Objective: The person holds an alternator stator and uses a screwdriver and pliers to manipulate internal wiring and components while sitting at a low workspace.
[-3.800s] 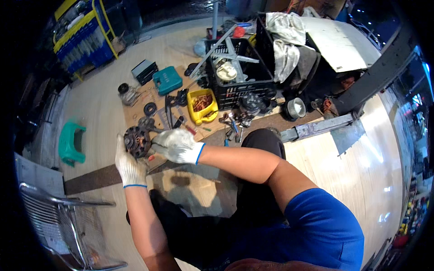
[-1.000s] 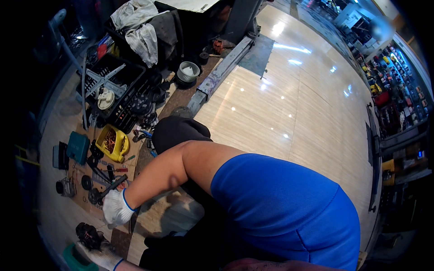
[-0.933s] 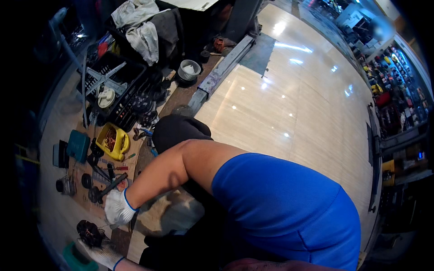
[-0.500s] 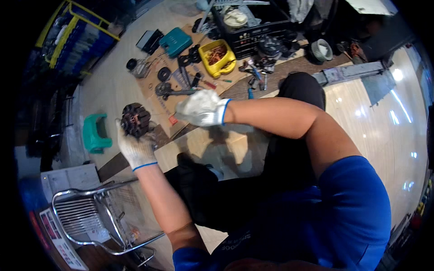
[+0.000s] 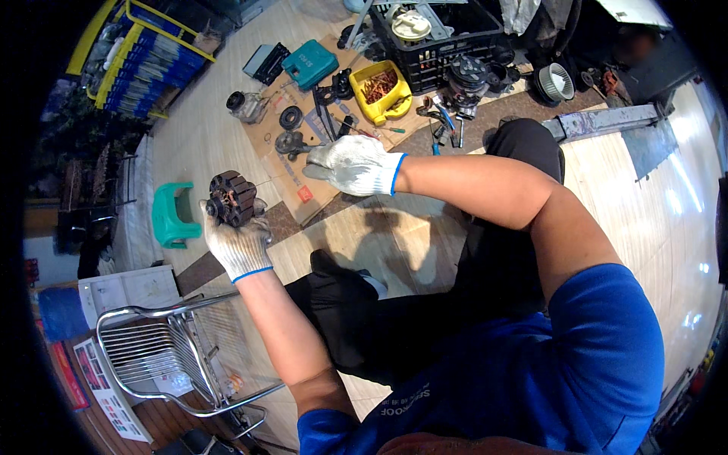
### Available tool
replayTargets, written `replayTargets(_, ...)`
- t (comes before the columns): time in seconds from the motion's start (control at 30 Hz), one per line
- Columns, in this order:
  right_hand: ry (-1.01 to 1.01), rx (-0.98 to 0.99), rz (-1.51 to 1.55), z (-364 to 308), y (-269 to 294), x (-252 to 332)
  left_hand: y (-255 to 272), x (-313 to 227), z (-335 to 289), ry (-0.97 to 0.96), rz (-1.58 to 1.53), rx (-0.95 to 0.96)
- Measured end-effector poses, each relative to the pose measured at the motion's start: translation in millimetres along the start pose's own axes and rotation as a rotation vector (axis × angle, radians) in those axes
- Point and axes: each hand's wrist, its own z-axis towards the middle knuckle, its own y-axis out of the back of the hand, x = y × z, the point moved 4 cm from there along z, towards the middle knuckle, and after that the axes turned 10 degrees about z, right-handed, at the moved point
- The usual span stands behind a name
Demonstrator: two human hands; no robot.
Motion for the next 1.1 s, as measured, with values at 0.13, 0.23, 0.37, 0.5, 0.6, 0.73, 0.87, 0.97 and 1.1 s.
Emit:
replayTargets(0.13, 0.016, 0.070, -0.073, 2, -1, -2, 7, -3, 5, 0.024, -0.019, 0.043)
replayTargets(0.23, 0.076, 0.155, -0.152, -1, 1, -4, 11, -5, 8, -0.003, -0.039, 0.051)
replayTargets(0.37, 0.096, 0.191, -0.203, -4, 0, -13, 9, -4, 5, -0.078, 0.108, 0.002)
replayTargets(0.5, 0.044, 0.236, -0.290, -3, -2, -26, 13, -7, 8, 0.039, -0.071, 0.176)
replayTargets(0.6, 0.038, 0.190, -0.287, -6, -2, -26, 15, -8, 5, -0.004, -0.022, 0.051)
replayTargets(0.73, -0.074, 0.279, -0.233, -6, 3, -30, 3, -5, -3, 0.018, -0.014, -0.076)
replayTargets(0.87, -0.158, 0.340, -0.259, -6, 10, -28, 10, -11, -5, 0.007, 0.072, 0.142)
replayTargets(0.97, -0.173, 0.298, -0.290, -4, 16, -21, 15, -12, -3, -0.030, -0.039, 0.064)
replayTargets(1.1, -0.132, 0.232, -0.247, 1, 22, -21, 18, -15, 1, -0.011, -0.153, 0.116)
